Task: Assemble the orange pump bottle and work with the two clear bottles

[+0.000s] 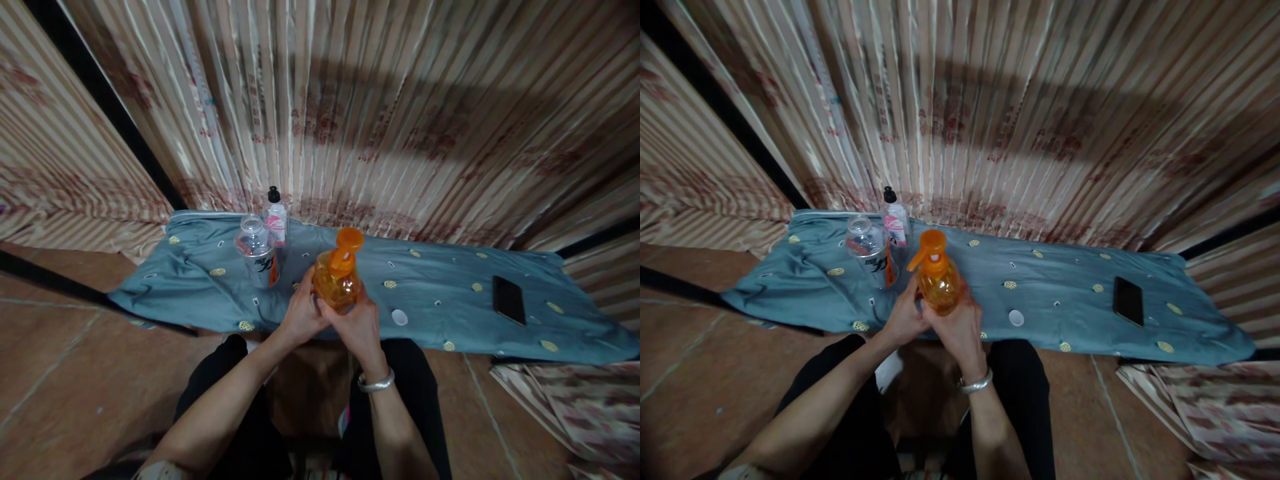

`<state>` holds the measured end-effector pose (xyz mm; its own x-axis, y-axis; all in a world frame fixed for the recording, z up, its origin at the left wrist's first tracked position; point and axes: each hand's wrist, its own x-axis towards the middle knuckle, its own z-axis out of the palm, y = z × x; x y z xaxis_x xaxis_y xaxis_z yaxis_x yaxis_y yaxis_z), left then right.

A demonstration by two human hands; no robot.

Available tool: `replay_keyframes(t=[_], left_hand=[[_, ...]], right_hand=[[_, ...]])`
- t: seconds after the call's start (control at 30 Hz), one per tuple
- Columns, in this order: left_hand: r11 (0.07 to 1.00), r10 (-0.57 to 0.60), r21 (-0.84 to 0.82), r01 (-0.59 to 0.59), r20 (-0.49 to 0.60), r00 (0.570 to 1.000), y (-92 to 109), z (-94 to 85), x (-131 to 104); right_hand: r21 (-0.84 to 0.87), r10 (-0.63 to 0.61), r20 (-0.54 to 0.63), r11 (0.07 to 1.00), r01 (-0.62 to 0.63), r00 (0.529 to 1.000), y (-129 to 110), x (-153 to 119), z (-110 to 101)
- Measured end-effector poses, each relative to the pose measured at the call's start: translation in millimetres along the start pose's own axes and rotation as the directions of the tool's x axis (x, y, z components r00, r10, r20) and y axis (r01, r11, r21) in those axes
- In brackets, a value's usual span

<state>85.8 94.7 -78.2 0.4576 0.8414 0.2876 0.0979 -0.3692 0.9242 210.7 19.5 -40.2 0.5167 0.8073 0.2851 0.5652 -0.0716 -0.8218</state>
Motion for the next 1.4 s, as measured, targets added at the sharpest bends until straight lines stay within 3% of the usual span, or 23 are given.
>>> replay_keyframes(t=[0.2, 0.4, 0.63, 0.8, 1.0, 1.17, 1.4], left_hand=[[0.999, -0.005, -0.054, 0.009, 0.075, 0.997, -10.5, 17.3, 11.3], [0.992, -0.043, -0.115, 0.057, 0.125, 0.991, -33.3, 50.4, 31.4], [0.97, -0.043, -0.226, 0.083, 0.177, 0.983, -55.1, 98.4, 54.6], [0.941, -0.117, -0.289, 0.174, 0.206, 0.972, -71.9, 130.9, 71.4], [0.919, -0.119, -0.345, 0.19, 0.216, 0.969, -79.2, 155.1, 77.9], [0.919, -0.1, -0.354, 0.172, 0.214, 0.972, -82.0, 167.1, 75.3], [0.929, -0.052, -0.347, 0.125, 0.212, 0.976, -83.8, 183.0, 80.9]], right_hand=[[0.137, 0.05, 0.081, 0.989, -0.061, 0.995, 31.1, 39.9, -32.8], [0.337, 0.114, 0.161, 0.927, -0.163, 0.98, 58.9, 80.5, -57.4], [0.383, 0.116, 0.202, 0.904, -0.188, 0.972, 89.5, 131.0, -77.5], [0.34, 0.119, 0.285, 0.915, -0.216, 0.951, 110.9, 163.3, -85.5], [0.266, 0.108, 0.429, 0.934, -0.24, 0.897, 117.2, 178.7, -96.7], [0.148, 0.165, 0.545, 0.946, -0.288, 0.822, 120.8, 183.0, -123.4], [0.168, 0.201, 0.497, 0.932, -0.321, 0.844, 122.9, 199.8, -142.7]])
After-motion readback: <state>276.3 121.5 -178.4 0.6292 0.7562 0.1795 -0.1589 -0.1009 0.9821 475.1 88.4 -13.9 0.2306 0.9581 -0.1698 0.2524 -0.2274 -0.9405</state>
